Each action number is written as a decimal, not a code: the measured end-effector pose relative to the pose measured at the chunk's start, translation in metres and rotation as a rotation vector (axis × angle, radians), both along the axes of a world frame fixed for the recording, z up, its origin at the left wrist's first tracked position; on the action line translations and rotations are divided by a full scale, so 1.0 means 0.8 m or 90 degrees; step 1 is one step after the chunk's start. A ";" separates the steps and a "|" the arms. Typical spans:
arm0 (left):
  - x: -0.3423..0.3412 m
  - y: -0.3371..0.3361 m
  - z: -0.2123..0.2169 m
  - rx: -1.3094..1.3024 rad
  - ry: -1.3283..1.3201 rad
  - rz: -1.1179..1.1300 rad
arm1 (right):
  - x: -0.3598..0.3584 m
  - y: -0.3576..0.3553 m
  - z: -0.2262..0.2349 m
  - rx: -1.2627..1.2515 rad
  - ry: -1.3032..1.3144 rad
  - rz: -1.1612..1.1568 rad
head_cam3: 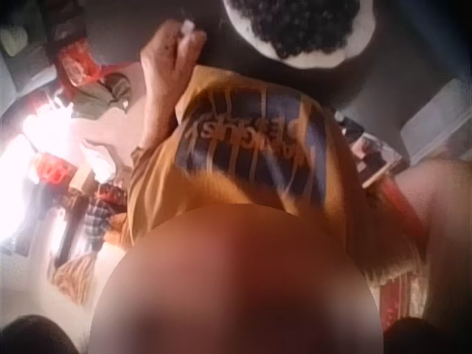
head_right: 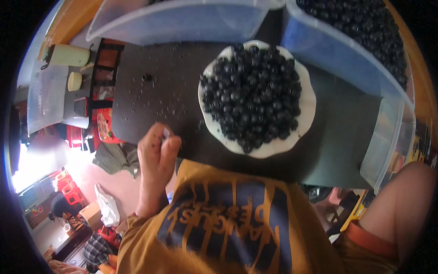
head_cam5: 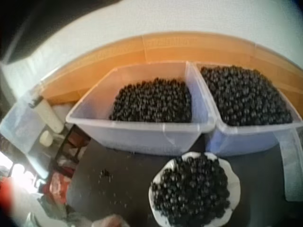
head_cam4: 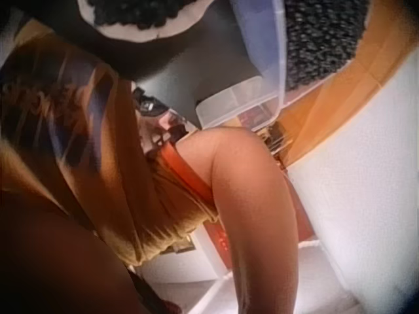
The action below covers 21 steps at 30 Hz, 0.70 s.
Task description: Removing stems and defects from blueberries using a small knife.
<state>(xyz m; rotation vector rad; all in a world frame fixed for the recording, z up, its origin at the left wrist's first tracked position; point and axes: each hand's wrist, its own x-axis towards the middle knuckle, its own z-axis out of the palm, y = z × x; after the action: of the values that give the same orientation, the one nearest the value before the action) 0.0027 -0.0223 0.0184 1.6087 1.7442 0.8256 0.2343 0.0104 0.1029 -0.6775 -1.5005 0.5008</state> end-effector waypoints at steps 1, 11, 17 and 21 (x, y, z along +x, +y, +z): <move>0.001 0.001 0.003 0.013 -0.003 0.000 | 0.000 0.009 0.001 0.022 0.004 -0.005; -0.001 0.009 0.005 -0.020 -0.026 -0.026 | -0.040 0.069 0.002 0.159 0.063 -0.035; -0.004 -0.001 0.015 -0.014 -0.031 0.011 | -0.046 0.106 0.039 0.293 0.092 -0.078; -0.005 0.004 0.012 -0.007 -0.011 0.001 | -0.038 0.098 0.038 0.255 0.071 -0.094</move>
<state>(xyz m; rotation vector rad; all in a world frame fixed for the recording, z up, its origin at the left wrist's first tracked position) -0.0010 -0.0190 0.0281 1.5886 1.7363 0.8271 0.2037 0.0887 0.1331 -0.4335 -1.3797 0.1153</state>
